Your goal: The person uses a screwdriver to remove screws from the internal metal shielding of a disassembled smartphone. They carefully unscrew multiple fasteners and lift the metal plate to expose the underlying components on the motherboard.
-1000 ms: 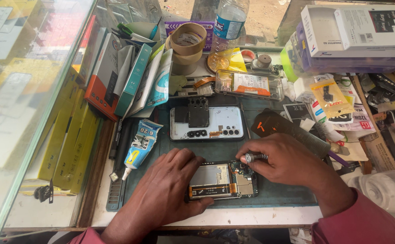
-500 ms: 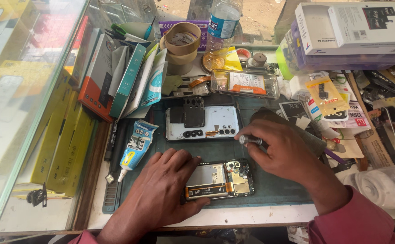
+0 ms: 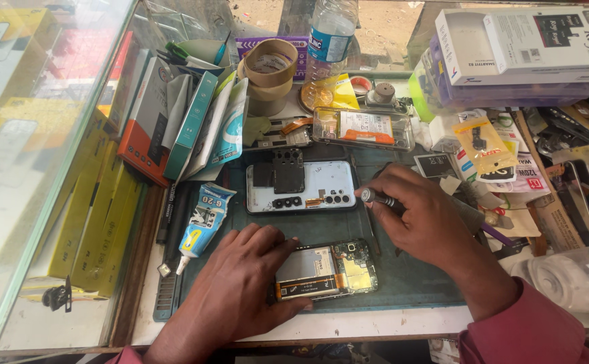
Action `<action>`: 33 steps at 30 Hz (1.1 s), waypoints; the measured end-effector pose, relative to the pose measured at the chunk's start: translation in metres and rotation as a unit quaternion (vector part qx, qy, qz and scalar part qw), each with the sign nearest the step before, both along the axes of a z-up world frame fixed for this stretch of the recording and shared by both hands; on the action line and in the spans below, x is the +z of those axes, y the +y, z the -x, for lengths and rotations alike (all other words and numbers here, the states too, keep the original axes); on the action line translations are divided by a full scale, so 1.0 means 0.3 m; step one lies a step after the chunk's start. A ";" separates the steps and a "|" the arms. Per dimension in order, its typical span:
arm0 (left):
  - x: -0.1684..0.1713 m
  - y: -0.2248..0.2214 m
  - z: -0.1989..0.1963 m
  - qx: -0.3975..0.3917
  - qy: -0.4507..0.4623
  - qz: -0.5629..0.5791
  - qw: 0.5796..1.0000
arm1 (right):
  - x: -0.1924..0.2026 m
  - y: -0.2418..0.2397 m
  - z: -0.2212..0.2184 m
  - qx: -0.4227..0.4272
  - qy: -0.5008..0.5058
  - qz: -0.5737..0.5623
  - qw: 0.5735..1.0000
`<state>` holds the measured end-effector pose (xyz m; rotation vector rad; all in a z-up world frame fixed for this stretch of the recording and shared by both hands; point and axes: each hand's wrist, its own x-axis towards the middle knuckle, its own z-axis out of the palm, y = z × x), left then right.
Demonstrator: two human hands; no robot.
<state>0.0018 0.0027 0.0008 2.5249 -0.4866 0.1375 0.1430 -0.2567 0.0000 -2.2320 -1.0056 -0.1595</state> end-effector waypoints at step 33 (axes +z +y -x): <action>-0.011 -0.014 -0.300 0.129 -0.096 -0.069 0.985 | 0.020 -0.010 0.003 -0.007 0.024 -0.050 0.998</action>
